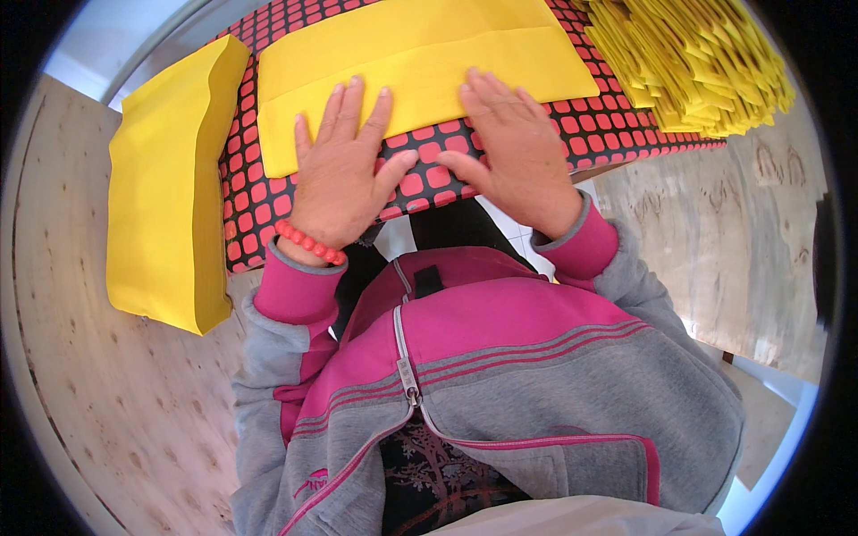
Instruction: The person folds yellow paper sheets by hand on a patterned table, pressing creases and stacking the folded pieces. The person repeatedly picks up a sheet, folds it in half, and places it on a growing pile.
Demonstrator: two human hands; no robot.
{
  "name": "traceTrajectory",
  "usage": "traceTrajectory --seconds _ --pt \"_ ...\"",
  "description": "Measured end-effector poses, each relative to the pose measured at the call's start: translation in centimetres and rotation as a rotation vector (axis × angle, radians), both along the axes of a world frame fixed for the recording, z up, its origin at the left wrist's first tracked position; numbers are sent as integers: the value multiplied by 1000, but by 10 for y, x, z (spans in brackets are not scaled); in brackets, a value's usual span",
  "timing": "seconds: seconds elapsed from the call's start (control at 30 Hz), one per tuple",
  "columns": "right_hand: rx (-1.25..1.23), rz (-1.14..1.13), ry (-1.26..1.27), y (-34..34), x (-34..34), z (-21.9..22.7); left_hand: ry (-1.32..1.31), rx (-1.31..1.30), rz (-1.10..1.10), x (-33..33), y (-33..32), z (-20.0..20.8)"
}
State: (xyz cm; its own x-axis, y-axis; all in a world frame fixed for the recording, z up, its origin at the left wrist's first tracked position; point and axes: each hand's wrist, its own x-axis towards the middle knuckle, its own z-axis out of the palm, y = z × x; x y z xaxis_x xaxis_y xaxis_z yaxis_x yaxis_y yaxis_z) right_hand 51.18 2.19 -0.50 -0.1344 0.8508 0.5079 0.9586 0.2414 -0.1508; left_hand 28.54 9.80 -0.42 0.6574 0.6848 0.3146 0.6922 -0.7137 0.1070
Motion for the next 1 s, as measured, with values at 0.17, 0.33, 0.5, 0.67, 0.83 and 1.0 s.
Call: traceTrajectory --seconds 0.17,0.33,0.5,0.67,0.83,1.0 --pt "-2 -178 -73 -20 42 0 56 -18 160 -38 15 -3" --pt "40 -235 -71 -35 67 -6 128 -13 338 -56 27 3" --pt "56 -312 -80 -31 53 2 -63 162 140 -12 -21 19" --pt "58 29 12 -12 6 4 -110 -89 -154 39 -50 16" --pt "-35 99 -4 -8 8 3 -22 -106 -66 13 -38 11" --pt "-29 -17 -27 -21 46 3 18 -102 76 -27 -32 6"
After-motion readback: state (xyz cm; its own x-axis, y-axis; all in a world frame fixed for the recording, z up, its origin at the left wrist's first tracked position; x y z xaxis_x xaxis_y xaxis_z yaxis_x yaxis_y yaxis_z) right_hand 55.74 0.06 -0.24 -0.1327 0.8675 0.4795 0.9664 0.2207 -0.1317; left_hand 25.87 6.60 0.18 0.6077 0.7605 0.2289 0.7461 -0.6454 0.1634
